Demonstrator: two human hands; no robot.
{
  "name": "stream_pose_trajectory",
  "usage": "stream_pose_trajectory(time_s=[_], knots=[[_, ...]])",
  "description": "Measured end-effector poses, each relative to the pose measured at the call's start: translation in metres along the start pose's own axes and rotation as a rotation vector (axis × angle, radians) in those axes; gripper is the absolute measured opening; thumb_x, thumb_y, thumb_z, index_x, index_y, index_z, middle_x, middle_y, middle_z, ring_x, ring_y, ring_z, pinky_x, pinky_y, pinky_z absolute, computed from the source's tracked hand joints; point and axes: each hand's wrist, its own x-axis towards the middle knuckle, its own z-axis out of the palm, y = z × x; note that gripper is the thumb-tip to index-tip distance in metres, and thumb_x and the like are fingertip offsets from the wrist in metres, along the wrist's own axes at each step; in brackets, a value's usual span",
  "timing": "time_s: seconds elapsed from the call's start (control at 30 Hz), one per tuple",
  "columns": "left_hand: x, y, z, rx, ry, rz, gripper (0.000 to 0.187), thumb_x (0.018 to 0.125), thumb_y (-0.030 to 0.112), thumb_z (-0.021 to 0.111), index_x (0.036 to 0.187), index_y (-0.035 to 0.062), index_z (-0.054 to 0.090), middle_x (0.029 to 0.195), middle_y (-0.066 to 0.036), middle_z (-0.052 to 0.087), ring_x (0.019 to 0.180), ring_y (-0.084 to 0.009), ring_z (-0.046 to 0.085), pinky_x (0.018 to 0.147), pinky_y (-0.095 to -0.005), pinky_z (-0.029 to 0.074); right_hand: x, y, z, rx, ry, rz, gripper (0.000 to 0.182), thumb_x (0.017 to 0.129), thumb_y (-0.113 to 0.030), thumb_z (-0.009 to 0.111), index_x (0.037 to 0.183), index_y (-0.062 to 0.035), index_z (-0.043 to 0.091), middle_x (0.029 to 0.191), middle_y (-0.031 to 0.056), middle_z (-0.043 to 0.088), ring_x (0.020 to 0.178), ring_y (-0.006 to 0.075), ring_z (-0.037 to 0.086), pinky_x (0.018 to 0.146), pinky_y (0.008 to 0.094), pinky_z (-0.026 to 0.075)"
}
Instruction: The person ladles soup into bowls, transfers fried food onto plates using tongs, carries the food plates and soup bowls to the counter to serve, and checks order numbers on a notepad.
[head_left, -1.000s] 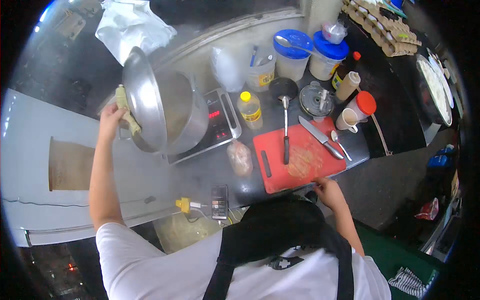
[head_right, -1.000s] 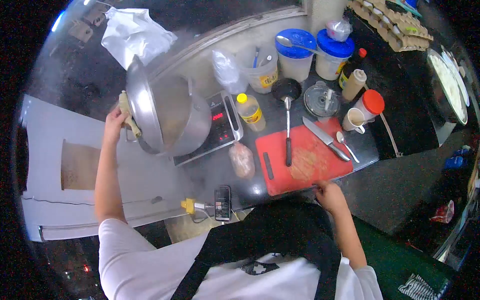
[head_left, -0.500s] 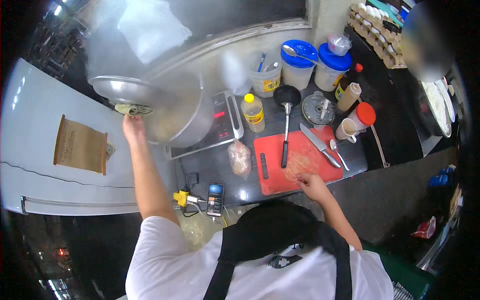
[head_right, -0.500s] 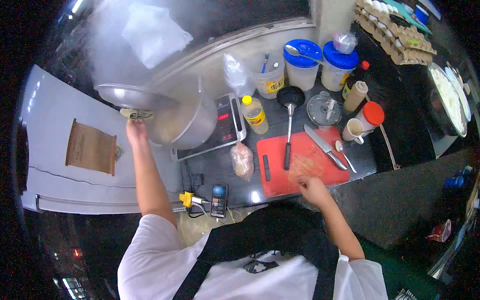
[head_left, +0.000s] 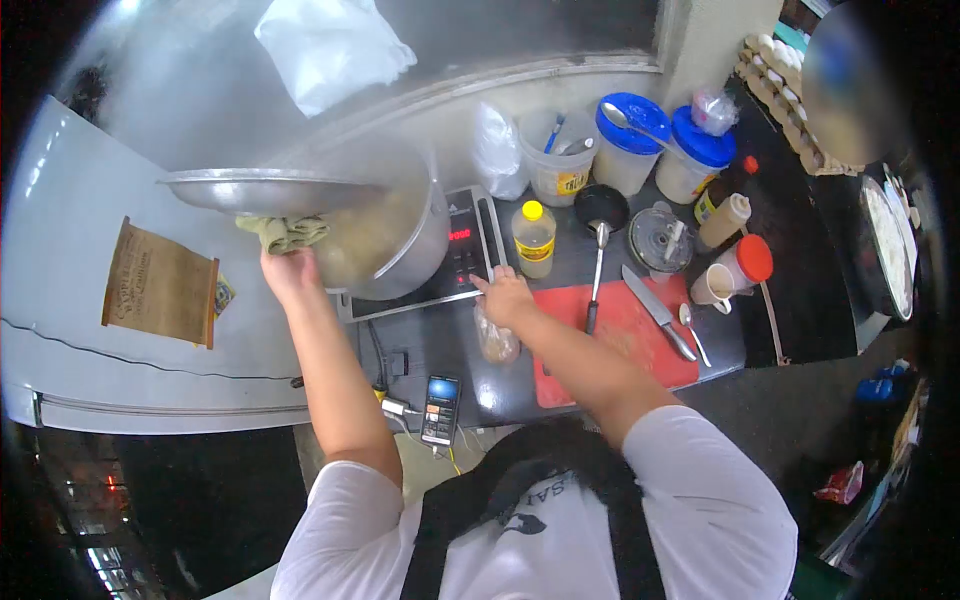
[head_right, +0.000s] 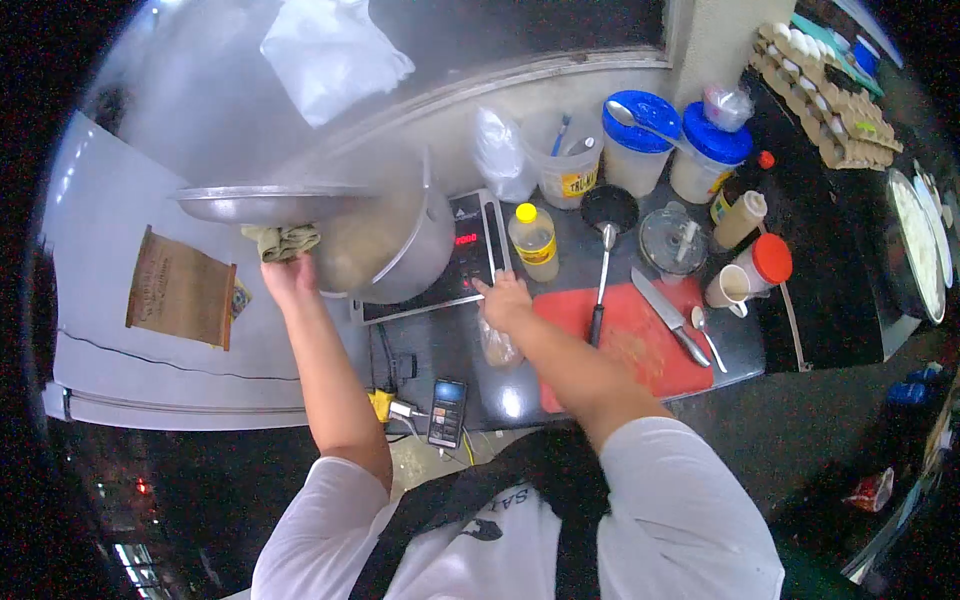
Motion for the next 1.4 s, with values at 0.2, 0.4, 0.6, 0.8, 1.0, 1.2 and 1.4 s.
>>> stream_pose_trajectory(time_s=[0.2, 0.4, 0.6, 0.8, 1.0, 1.2, 1.4], knots=[[-0.002, 0.001, -0.007, 0.005, -0.029, -0.015, 0.031, 0.093, 0.010, 0.051, 0.120, -0.0050, 0.052, 0.117, -0.016, 0.058, 0.105, -0.0274, 0.057, 0.092, -0.0411, 0.048, 0.016, -0.006, 0.025, -0.013, -0.014, 0.086, 0.051, 0.088, -0.031, 0.053, 0.137, -0.0169, 0.047, 0.121, 0.0151, 0.050, 0.117, 0.0303, 0.044, 0.095, 0.0454, 0.037], [0.005, 0.001, -0.006, 0.039, -0.020, 0.034, 0.028, 0.091, 0.015, 0.056, 0.113, -0.0032, 0.056, 0.110, -0.015, 0.060, 0.099, -0.0279, 0.058, 0.084, -0.0427, 0.051, -0.043, 0.011, -0.002, 0.138, -0.016, 0.038, 0.059, 0.085, -0.026, 0.056, 0.140, -0.0103, 0.041, 0.116, 0.0186, 0.051, 0.109, 0.0334, 0.050, 0.089, 0.0462, 0.044], [0.028, -0.017, -0.045, 0.018, -0.196, -0.086, 0.023, 0.091, 0.017, 0.057, 0.103, -0.0017, 0.058, 0.101, -0.015, 0.062, 0.088, -0.0256, 0.061, 0.076, -0.0369, 0.053, -0.137, 0.032, -0.019, 0.362, 0.157, -0.096, 0.050, 0.082, -0.022, 0.064, 0.129, -0.0124, 0.051, 0.104, 0.0185, 0.051, 0.099, 0.0369, 0.054, 0.085, 0.0448, 0.047], [-0.087, -0.025, 0.077, -0.282, -0.200, -0.021, 0.030, 0.091, 0.013, 0.057, 0.114, -0.0055, 0.055, 0.112, -0.020, 0.061, 0.102, -0.0291, 0.061, 0.085, -0.0383, 0.054, -0.300, 0.089, -0.037, 0.438, 0.310, 0.132, 0.039, 0.084, -0.019, 0.064, 0.122, -0.0125, 0.056, 0.102, 0.0151, 0.053, 0.092, 0.0329, 0.059, 0.080, 0.0410, 0.050], [-0.178, -0.057, 0.152, -0.510, -0.422, -0.297, 0.036, 0.091, 0.014, 0.058, 0.119, -0.0077, 0.053, 0.119, -0.019, 0.060, 0.111, -0.0304, 0.057, 0.097, -0.0416, 0.048, -0.474, 0.130, -0.032, 0.588, 0.449, 0.602, 0.029, 0.083, -0.018, 0.063, 0.111, -0.0101, 0.064, 0.094, 0.0141, 0.057, 0.086, 0.0291, 0.062, 0.076, 0.0392, 0.050], [-0.302, -0.105, 0.266, -0.768, -0.629, -0.473, 0.030, 0.091, 0.012, 0.054, 0.116, -0.0051, 0.057, 0.118, -0.020, 0.061, 0.108, -0.0325, 0.058, 0.100, -0.0436, 0.045, -0.606, 0.137, -0.042, 0.554, 0.622, 0.811, 0.026, 0.084, -0.015, 0.063, 0.108, -0.0086, 0.066, 0.088, 0.0128, 0.060, 0.078, 0.0270, 0.062, 0.073, 0.0361, 0.050], [-0.379, -0.153, 0.400, -0.887, -0.667, -0.749, 0.031, 0.088, 0.007, 0.053, 0.117, -0.0059, 0.055, 0.118, -0.022, 0.058, 0.110, -0.0337, 0.056, 0.096, -0.0432, 0.048, -0.686, 0.147, -0.065, 0.504, 0.793, 0.843, 0.023, 0.083, -0.010, 0.063, 0.106, -0.0070, 0.066, 0.082, 0.0107, 0.061, 0.070, 0.0243, 0.060, 0.067, 0.0335, 0.049]])
